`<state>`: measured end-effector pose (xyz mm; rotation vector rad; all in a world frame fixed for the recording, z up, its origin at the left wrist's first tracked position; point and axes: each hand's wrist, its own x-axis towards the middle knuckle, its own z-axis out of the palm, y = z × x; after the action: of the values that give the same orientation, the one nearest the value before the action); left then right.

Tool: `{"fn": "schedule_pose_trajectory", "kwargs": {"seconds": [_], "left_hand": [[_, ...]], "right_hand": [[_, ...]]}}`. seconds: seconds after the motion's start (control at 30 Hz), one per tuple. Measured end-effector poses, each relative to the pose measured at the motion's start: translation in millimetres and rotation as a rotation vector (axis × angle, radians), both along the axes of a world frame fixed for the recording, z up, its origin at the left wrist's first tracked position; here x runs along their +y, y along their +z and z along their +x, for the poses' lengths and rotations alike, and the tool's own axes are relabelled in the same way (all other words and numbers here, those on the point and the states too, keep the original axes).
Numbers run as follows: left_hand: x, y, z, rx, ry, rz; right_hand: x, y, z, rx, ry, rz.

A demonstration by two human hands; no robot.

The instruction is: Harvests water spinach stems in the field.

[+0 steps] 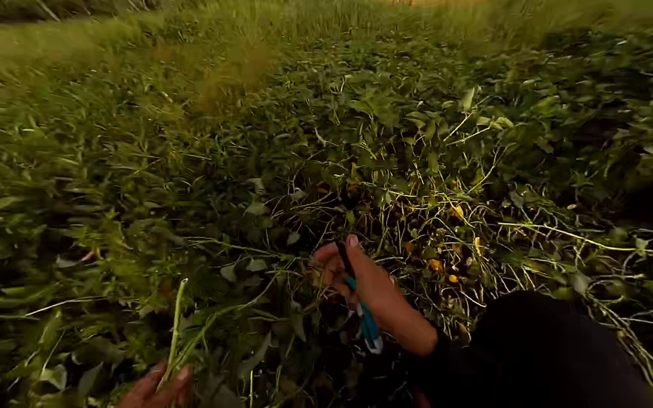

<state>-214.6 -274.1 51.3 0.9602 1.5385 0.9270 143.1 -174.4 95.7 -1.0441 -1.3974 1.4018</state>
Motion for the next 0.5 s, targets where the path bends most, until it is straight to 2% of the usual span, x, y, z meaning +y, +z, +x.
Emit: {"fn": "schedule_pose_trajectory", "kwargs": {"seconds": [0.13,0.23,0.33,0.4,0.5], "left_hand": [[-65.2,17.1,-32.0,-0.092,0.308,0.051],[-100.8,23.8,-40.5,-0.102,0.405,0.063],[-113.7,31.1,-41.3,-0.081,0.372,0.021],[-119.7,40.8,-42.0,0.012,0.391,0.008],[-161.2,62.2,-50.4,0.242,0.577,0.029]], "right_hand": [[18.8,-14.3,-18.2,0.132,-0.026,-0.067],[25.9,-34.6,-52.1,0.230,0.007,-0.193],[10.4,-55.6,-107.9,0.277,0.182,-0.339],[-10.2,-65.1,-147.4,0.312,0.345,-0.402],[-45.6,-68.1,-191.3,0.327,0.568,-0.447]]}}
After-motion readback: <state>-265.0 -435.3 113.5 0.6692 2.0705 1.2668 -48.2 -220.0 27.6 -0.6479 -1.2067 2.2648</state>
